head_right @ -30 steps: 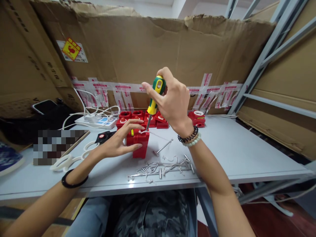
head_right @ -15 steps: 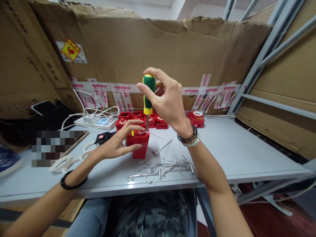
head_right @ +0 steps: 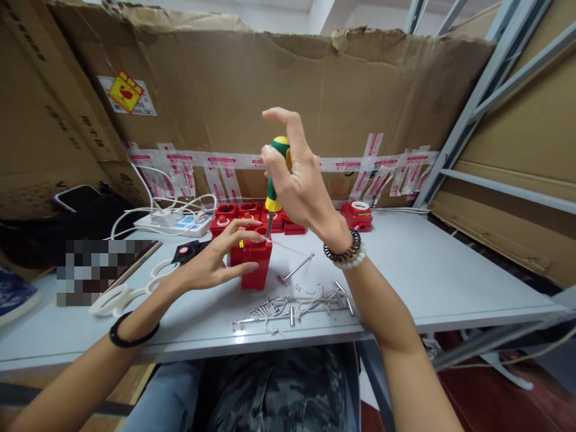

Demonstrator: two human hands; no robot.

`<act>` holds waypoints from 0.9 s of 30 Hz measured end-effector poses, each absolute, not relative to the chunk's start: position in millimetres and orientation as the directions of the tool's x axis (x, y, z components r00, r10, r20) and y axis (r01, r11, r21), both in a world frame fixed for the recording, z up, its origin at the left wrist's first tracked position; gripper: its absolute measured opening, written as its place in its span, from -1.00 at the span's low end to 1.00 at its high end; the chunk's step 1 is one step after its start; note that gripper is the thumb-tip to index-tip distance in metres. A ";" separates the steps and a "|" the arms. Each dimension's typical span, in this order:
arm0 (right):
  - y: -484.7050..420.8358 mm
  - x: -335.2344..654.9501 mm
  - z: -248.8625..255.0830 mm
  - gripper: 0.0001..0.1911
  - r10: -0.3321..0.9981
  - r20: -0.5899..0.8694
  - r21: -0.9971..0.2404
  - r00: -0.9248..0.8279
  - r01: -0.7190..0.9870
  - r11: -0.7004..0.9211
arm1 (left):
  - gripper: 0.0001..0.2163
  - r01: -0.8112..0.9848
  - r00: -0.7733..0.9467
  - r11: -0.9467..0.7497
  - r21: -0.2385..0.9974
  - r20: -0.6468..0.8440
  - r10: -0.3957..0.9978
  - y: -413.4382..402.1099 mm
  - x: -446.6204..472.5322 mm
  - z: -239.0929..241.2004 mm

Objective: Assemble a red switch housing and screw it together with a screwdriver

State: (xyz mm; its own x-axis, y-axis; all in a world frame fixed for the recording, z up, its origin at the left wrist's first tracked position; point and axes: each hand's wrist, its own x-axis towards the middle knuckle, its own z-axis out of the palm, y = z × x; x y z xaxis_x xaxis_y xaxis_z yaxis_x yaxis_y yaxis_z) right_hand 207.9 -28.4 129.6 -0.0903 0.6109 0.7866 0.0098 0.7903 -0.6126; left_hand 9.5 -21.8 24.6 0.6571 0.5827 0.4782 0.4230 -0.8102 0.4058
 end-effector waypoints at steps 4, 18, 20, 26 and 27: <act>-31.2 217.1 136.8 -0.79 0.660 0.712 -0.676 -0.240 0.019 0.737 | -0.65 0.425 0.658 -0.816 0.391 0.485 0.575 -20.7 9.2 23.5; -8.3 216.9 129.3 -0.75 0.241 0.963 -0.270 0.123 0.453 0.850 | -0.68 0.451 0.657 -0.803 0.389 0.465 0.594 -22.1 9.5 25.5; -10.2 221.9 132.7 -0.77 0.173 0.967 -0.243 0.187 0.472 0.847 | -0.65 0.442 0.654 -0.809 0.388 0.478 0.587 -20.9 8.9 24.0; -12.9 245.5 132.0 -0.88 0.273 0.960 -0.272 0.068 0.473 0.838 | -0.38 0.372 0.593 -0.833 0.410 0.585 0.553 -11.2 6.7 22.7; -12.7 251.5 130.3 -0.87 0.301 0.953 -0.268 0.020 0.513 0.815 | -0.37 0.392 0.586 -0.823 0.410 0.579 0.567 -9.2 7.2 25.1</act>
